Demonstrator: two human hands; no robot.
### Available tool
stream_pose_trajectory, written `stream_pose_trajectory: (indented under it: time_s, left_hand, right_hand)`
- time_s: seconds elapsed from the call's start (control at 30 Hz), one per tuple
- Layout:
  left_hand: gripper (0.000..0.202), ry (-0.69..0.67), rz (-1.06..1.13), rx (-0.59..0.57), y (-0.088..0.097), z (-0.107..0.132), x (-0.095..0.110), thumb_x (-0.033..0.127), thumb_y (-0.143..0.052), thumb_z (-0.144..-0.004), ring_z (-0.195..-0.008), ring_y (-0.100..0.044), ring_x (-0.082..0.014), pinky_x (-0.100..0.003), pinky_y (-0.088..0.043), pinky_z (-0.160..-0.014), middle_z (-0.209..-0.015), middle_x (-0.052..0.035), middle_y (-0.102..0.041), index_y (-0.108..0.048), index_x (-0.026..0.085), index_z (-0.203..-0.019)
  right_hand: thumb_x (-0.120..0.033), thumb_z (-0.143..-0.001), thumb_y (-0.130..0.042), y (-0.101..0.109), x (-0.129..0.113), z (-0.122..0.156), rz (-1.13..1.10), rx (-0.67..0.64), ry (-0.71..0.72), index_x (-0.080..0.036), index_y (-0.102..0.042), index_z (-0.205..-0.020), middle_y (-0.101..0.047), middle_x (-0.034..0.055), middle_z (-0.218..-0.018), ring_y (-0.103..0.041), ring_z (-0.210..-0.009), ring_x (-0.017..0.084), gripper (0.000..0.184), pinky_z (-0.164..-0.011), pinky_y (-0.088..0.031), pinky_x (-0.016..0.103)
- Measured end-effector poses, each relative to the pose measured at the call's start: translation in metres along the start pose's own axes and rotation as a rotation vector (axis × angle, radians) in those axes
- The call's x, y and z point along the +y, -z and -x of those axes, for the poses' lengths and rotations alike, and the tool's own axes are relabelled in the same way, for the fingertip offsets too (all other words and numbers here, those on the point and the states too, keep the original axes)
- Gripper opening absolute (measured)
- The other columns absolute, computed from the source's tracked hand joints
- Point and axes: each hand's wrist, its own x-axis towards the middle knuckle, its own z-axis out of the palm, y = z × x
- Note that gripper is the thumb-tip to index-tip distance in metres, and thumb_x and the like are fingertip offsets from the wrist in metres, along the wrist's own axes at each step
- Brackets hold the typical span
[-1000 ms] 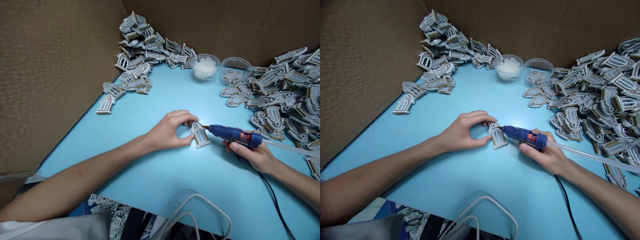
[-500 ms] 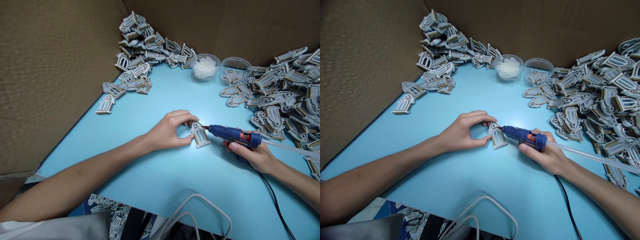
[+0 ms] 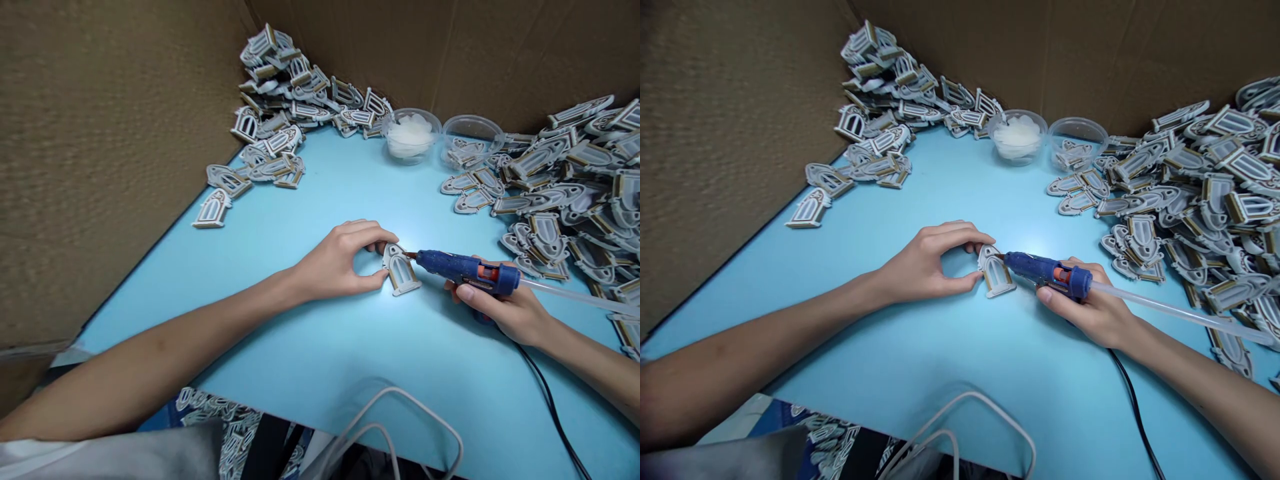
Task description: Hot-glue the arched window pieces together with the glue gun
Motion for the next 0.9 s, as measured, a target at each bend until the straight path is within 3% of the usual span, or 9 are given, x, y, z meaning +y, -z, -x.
stream_pose_trajectory:
  time_s: [0.9]
  left_hand:
    - [0.030,0.015,0.000,-0.009,0.0006,-0.0008,0.0011,0.025,-0.068,-0.089,-0.088,-0.066,-0.0154,-0.028,-0.053,-0.083,-0.095,-0.0046,-0.072,-0.068,0.015,-0.118]
  right_hand:
    - [-0.057,-0.097,-0.062,-0.0011,-0.0006,-0.0007,-0.002,-0.001,-0.028,-0.022,-0.068,-0.075,-0.061,0.0045,-0.068,-0.051,-0.061,0.018,0.042,-0.052,-0.040,0.031]
